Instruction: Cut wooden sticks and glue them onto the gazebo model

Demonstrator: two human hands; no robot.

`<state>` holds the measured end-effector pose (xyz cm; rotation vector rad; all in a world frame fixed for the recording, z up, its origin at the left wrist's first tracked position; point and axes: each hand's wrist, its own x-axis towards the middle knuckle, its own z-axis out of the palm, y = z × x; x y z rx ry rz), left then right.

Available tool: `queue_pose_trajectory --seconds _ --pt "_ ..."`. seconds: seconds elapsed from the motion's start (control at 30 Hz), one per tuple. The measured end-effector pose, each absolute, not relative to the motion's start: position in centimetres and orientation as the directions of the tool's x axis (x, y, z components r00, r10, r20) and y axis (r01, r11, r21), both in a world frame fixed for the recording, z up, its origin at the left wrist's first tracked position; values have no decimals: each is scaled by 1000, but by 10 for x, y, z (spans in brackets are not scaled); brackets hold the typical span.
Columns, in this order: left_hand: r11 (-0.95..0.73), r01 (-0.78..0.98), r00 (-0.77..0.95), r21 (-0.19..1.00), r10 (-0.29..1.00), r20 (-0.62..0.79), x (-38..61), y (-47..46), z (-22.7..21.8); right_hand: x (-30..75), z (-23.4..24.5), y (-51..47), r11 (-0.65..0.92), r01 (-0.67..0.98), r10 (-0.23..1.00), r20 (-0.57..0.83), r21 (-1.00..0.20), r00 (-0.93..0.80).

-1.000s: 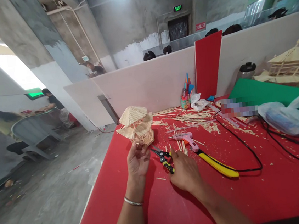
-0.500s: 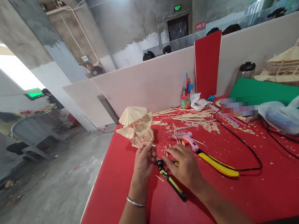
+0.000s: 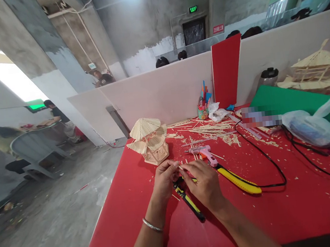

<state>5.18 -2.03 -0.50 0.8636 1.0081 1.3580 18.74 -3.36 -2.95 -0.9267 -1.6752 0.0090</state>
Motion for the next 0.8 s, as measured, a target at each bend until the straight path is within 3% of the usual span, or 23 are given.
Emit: queue_pose_trajectory --seconds 0.33,0.63,0.8 --pt "4 -330 -66 944 997 -27 54 -20 -7 186 -28 -35 696 560 551 834 -450 -15" --pt "88 -511 27 855 996 -86 58 -20 -8 188 -26 -35 701 506 536 839 -504 93" --pt "102 -531 13 841 994 -113 60 -22 -11 187 -28 -34 698 501 563 825 -511 57"
